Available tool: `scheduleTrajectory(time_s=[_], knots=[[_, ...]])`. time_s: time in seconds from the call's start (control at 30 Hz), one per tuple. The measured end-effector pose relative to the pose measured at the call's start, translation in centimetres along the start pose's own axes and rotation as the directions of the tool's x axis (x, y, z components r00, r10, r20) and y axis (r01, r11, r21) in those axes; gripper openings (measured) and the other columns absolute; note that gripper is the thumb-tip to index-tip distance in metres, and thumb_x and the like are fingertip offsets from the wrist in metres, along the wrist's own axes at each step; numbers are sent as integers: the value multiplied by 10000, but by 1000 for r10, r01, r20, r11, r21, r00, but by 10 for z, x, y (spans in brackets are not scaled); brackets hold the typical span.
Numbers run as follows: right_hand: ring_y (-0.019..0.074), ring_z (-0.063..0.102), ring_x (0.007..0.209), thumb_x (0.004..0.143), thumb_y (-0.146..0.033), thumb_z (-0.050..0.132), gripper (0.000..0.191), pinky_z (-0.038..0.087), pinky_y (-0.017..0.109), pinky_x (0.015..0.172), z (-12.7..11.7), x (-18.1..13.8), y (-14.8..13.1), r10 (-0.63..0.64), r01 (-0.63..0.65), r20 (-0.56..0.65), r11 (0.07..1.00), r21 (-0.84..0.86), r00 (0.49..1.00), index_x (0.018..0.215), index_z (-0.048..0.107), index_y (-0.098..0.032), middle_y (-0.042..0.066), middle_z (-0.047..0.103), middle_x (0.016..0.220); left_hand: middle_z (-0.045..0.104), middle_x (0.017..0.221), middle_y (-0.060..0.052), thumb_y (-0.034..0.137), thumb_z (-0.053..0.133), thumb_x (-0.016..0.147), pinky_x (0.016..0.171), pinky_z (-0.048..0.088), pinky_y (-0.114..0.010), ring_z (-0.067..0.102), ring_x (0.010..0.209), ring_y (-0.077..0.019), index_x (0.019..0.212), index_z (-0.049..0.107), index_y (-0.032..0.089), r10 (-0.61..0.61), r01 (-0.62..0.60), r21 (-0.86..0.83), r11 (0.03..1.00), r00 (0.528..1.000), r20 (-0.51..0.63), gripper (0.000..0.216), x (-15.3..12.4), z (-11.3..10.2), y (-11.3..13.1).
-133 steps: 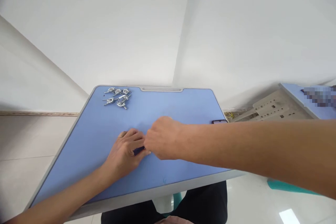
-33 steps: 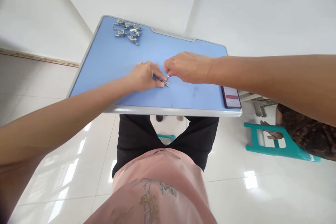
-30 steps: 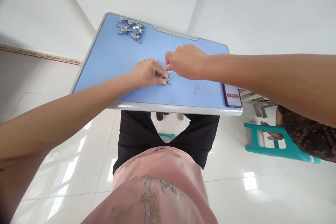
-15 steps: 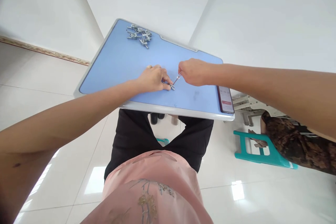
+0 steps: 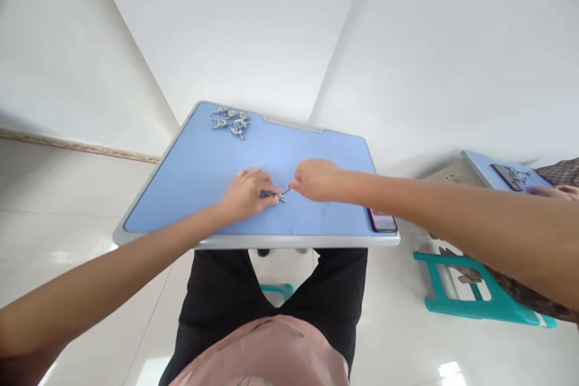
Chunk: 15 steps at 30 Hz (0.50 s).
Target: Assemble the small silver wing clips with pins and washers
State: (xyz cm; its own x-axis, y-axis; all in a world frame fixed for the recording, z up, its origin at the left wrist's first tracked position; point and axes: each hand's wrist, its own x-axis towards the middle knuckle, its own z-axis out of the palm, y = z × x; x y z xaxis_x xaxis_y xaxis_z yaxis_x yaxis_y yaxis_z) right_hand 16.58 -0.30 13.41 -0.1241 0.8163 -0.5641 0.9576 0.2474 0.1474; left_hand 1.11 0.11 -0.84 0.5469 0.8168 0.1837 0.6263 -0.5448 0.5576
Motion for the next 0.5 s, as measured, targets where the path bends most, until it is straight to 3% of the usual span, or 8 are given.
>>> scheduleTrajectory(time_s=[0.27,0.5], knots=[[183,649,775,960,-288,472,224,283,269,549,12,0,17,-230,222,-130,972,-74,964,924,685,-228,32,716,915,684,906,-23,272,721,818,834,384,-396,554,941,-226,1007,737,264,51,-52,-48,998,998,-32,191,-4,2,0],[155,609,668,974,-303,465,222,185,287,509,44,1,36,-275,291,-262,957,21,925,947,664,-208,28,688,851,701,911,-17,240,639,884,842,400,-399,572,901,-206,1012,701,259,40,-44,-87,995,998,-44,143,-2,0,3]])
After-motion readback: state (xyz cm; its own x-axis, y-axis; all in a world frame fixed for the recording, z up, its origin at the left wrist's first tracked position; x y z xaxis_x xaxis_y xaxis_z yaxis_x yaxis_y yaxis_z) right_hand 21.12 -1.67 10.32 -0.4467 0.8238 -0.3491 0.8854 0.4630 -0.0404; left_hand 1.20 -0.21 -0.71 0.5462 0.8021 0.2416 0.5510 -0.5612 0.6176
